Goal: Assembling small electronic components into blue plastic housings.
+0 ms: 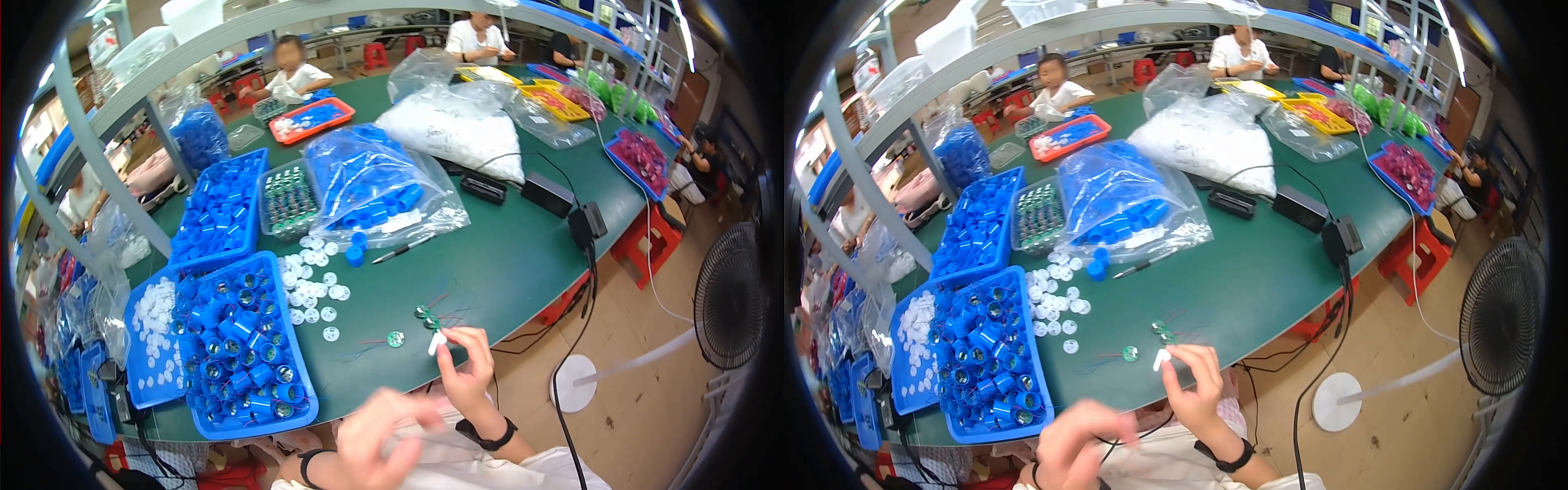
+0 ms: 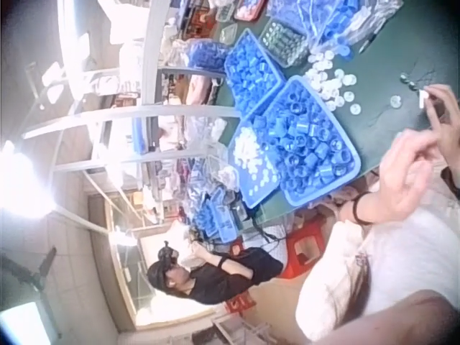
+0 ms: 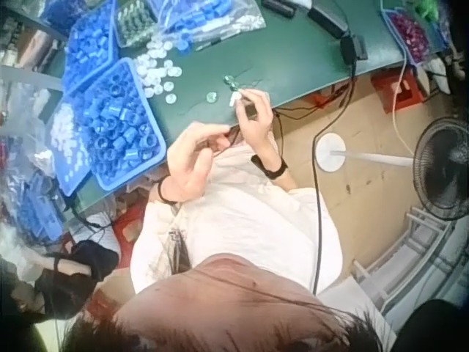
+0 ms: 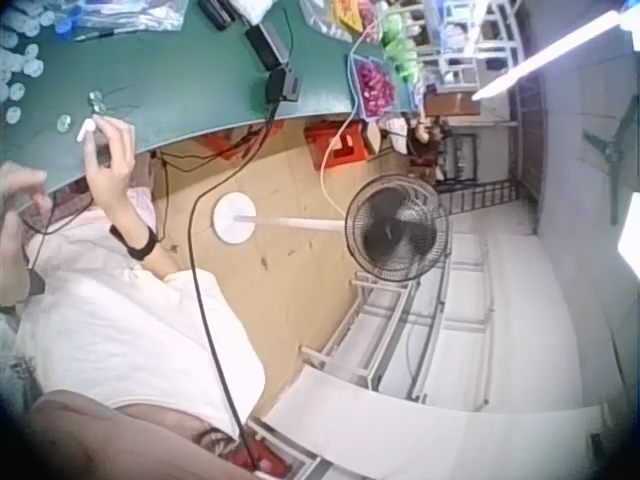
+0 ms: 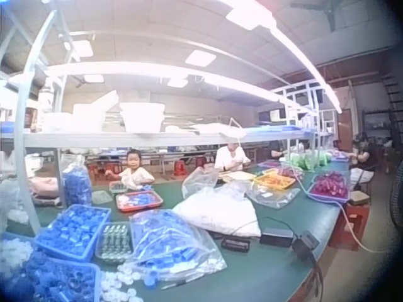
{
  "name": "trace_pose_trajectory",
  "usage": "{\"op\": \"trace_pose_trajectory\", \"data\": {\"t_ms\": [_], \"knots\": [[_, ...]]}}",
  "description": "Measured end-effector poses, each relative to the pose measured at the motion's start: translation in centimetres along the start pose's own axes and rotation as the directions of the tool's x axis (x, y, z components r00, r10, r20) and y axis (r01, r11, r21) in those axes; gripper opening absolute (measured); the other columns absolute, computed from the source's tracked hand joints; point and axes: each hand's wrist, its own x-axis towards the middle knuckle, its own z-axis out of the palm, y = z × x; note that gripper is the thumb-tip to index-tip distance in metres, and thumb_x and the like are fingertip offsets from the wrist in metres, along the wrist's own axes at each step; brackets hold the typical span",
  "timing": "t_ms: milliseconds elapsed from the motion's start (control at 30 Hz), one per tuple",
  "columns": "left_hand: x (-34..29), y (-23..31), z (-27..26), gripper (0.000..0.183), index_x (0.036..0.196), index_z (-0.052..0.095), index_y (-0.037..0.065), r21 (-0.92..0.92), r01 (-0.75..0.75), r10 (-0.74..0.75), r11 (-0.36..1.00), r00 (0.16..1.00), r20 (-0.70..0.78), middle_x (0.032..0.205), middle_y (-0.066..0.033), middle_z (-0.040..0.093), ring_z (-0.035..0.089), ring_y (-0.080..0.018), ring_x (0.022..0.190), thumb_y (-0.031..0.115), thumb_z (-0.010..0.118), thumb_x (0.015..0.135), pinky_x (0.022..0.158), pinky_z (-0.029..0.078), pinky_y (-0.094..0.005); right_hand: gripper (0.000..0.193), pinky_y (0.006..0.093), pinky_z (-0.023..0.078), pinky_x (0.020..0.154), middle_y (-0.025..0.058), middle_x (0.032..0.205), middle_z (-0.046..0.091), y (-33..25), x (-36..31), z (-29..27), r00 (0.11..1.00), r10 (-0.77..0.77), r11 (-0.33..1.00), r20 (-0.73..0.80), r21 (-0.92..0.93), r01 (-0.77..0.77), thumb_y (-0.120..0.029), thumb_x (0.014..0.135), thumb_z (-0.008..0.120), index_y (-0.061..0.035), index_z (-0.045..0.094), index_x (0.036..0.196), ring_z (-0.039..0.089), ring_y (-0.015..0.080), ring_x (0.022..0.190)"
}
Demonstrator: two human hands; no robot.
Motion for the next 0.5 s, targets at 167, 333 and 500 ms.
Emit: {"op": "trace_pose_trajectory", "data": {"t_ms": [167, 333, 500], "knots": [[-1.4, -3.7, 0.2, 0.029, 0.116, 0.051, -0.003, 0.025, 0.391, -0.381, 0.92, 0.908, -0.173, 0.1, -0.012, 0.06, 0.059, -0.016, 0.089, 0.006, 0.058, 0.09, 0.079, 0.047, -0.0283, 0.026, 0.0325, 0.047, 0.072, 0.0101, 0.092, 0.065, -4.0, 0.4, -1.0, 0.973, -0.082, 0.976, 0.218, 0.216, 0.034, 0.004, 0.072, 0.072, -0.0016, 0.067, 0.097, 0.059, 0.0241, 0.084], [-3.8, -4.3, -0.7, 0.018, 0.112, 0.05, -0.005, -0.595, 0.378, -0.51, 0.709, 0.858, -0.063, 0.105, -0.0114, 0.06, 0.06, -0.0166, 0.099, -0.001, 0.051, 0.095, 0.088, 0.052, -0.0329, 0.029, 0.0312, 0.048, 0.069, 0.0109, 0.092, 0.063, -5.4, 1.2, 0.1, 0.904, -0.26, 0.933, 0.34, 0.328, 0.146, 0.003, 0.071, 0.075, -0.0015, 0.065, 0.098, 0.059, 0.0228, 0.083], [-4.3, -3.9, -2.1, 0.021, 0.113, 0.051, -0.005, -0.564, 0.368, -0.517, 0.74, 0.846, -0.127, 0.107, -0.0122, 0.06, 0.061, -0.017, 0.099, -0.004, 0.055, 0.092, 0.087, 0.053, -0.032, 0.04, 0.0332, 0.05, 0.071, 0.011, 0.099, 0.066, -5.9, 1.8, 0.8, 0.817, -0.388, 0.895, 0.427, 0.387, 0.223, 0.002, 0.067, 0.078, -0.0034, 0.064, 0.105, 0.062, 0.0248, 0.084]]}}
